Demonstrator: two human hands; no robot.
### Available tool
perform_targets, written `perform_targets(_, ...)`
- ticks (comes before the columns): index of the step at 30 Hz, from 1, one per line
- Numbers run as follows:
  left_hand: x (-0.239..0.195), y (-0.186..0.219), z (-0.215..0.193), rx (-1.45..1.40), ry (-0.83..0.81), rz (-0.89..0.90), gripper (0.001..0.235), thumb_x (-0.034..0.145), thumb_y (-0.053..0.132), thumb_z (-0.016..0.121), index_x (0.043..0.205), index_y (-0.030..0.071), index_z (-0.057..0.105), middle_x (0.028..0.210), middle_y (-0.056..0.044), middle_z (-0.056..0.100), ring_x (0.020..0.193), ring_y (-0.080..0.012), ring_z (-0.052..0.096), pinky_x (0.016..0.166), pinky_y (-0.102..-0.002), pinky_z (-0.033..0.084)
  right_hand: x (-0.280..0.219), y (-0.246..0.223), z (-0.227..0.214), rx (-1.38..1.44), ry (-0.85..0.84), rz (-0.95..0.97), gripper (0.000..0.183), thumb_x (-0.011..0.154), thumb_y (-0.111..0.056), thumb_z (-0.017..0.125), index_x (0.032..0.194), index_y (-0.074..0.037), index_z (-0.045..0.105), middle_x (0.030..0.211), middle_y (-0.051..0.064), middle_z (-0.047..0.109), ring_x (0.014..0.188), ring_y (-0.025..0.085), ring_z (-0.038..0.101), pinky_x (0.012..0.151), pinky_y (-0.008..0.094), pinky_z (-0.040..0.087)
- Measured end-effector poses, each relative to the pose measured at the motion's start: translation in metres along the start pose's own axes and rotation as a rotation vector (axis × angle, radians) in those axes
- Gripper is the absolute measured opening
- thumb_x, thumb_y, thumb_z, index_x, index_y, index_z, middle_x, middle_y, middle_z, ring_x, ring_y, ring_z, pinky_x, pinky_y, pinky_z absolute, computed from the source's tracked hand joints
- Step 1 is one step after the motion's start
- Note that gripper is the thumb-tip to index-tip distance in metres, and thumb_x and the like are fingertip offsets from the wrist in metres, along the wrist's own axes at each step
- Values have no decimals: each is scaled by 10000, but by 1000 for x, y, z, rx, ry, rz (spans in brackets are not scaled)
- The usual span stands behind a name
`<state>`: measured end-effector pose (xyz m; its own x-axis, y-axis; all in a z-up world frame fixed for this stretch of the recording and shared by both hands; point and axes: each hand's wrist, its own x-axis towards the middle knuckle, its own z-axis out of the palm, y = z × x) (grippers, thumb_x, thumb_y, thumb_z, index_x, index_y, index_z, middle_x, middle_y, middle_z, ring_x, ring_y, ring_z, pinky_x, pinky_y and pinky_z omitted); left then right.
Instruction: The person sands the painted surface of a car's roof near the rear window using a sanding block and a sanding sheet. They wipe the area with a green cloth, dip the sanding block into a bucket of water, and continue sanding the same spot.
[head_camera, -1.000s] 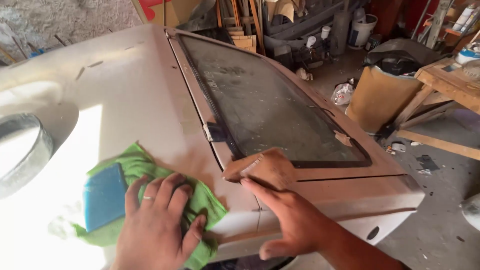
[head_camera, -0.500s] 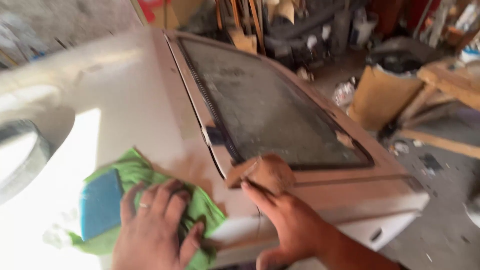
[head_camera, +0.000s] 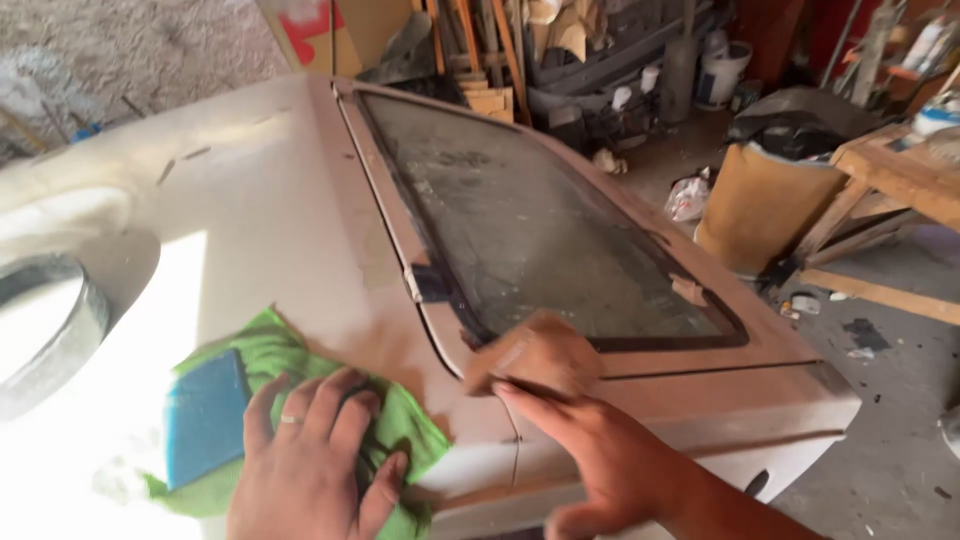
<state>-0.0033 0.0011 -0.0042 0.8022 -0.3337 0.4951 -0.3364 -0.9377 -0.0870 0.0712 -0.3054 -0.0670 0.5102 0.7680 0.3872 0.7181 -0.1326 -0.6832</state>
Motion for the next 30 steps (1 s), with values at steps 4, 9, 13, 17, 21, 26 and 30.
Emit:
perform_targets(4,-3,1,5,13,-3,13,622,697,490,674,1158,79,598,1244,-139,583,1201,-342,526,1079,-640,261,7,-1,15,127,54,-61,1142,903,-773,571,1627,73,318,1679,245,446,1587,347,436,1278,427,342)
perform_targets(9,-5,-1,5,-5,5,7,603,715,494,672,1146,78,592,1240,-121,580,1194,-315,529,1089,-641,265,0,23,25,302,516,23,818,985,-316,741,1571,99,348,1620,255,477,1514,336,446,1235,434,335)
perform_targets(13,0,2,3,16,-23,-4,587,737,499,658,1131,69,588,1252,-126,570,1212,-333,515,1096,-652,256,-1,31,31,222,758,149,393,843,-64,797,1217,-5,692,1453,161,627,1244,224,666,1000,337,565)
perform_targets(17,0,2,2,15,-33,-9,584,737,506,643,1117,67,589,1245,-127,566,1202,-331,518,1092,-660,248,13,18,35,-35,694,85,261,796,-24,788,1051,-32,735,1296,153,701,1127,236,721,917,334,567)
perform_targets(21,1,5,-2,9,-26,-10,580,749,505,640,1116,59,588,1249,-126,566,1217,-329,518,1098,-661,245,21,19,42,20,568,185,180,880,14,685,1037,-47,750,1229,91,739,935,182,794,791,300,619)
perform_targets(26,1,8,-7,-8,2,-5,548,769,460,636,1136,55,603,1262,-124,577,1235,-334,515,1110,-636,258,31,7,33,-241,411,57,266,833,61,654,1075,-39,701,1065,106,668,966,323,644,838,392,524)
perform_targets(30,5,6,-8,-10,19,-5,562,743,468,642,1111,45,603,1240,-135,577,1219,-342,516,1092,-653,244,31,13,29,-299,391,19,358,782,84,636,1106,-50,710,1078,118,672,960,327,630,836,408,510)
